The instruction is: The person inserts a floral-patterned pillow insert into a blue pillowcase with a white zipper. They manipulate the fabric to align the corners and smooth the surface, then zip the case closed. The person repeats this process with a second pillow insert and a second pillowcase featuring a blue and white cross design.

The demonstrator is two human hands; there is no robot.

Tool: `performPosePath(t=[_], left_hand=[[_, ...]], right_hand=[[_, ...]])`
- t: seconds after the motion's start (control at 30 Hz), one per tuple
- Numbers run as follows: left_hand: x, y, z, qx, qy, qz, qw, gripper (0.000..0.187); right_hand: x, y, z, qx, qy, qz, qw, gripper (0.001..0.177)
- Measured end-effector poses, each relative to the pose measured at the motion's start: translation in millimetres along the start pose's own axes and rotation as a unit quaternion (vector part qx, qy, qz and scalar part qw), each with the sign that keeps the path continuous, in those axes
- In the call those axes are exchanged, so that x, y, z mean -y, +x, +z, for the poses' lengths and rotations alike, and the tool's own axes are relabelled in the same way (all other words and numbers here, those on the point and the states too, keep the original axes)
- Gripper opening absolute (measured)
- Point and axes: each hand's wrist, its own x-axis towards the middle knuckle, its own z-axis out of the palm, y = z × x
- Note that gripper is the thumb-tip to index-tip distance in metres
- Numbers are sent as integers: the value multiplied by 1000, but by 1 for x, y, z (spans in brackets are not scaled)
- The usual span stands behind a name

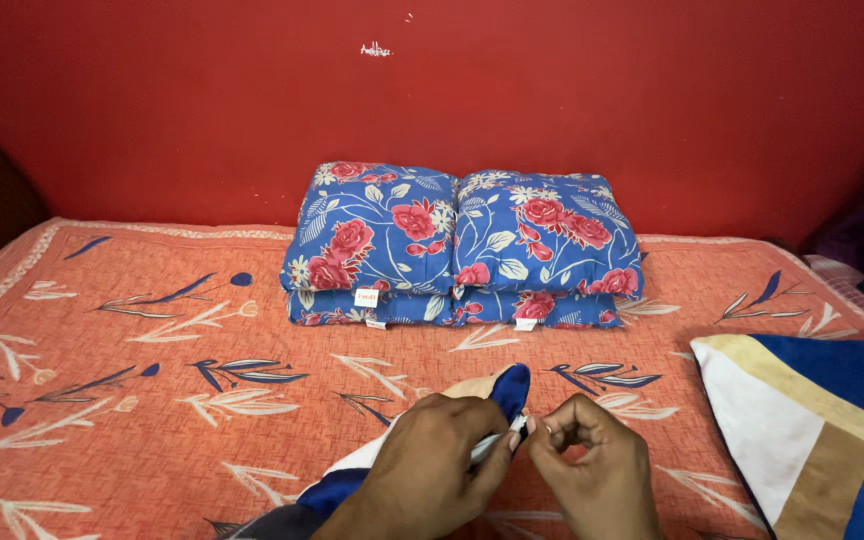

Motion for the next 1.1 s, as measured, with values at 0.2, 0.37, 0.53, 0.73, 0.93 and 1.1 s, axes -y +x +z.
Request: performPosePath(t=[0.2, 0.37, 0.53, 0.73, 0.93, 1.1], left_hand=[[2, 0, 4, -6, 17, 37, 999, 13], [4, 1, 10, -33, 30, 49, 998, 13], [5, 0, 10, -24, 21, -4, 999, 12], [5, 0, 7, -14, 30, 3, 999, 15], [1, -4, 7, 11, 28, 76, 997, 17], [1, -5, 5, 33, 21, 124, 992, 16]], right_hand=[[11, 5, -3, -30, -50, 40, 997, 17], [11, 6, -4, -44, -53, 5, 998, 19], [6, 4, -5, 12, 44, 25, 999, 21], [14, 6, -11, 48, 107, 51, 992, 21], [28, 23, -19, 27, 129, 51, 990, 37], [14, 24, -24, 208, 183, 116, 954, 20]])
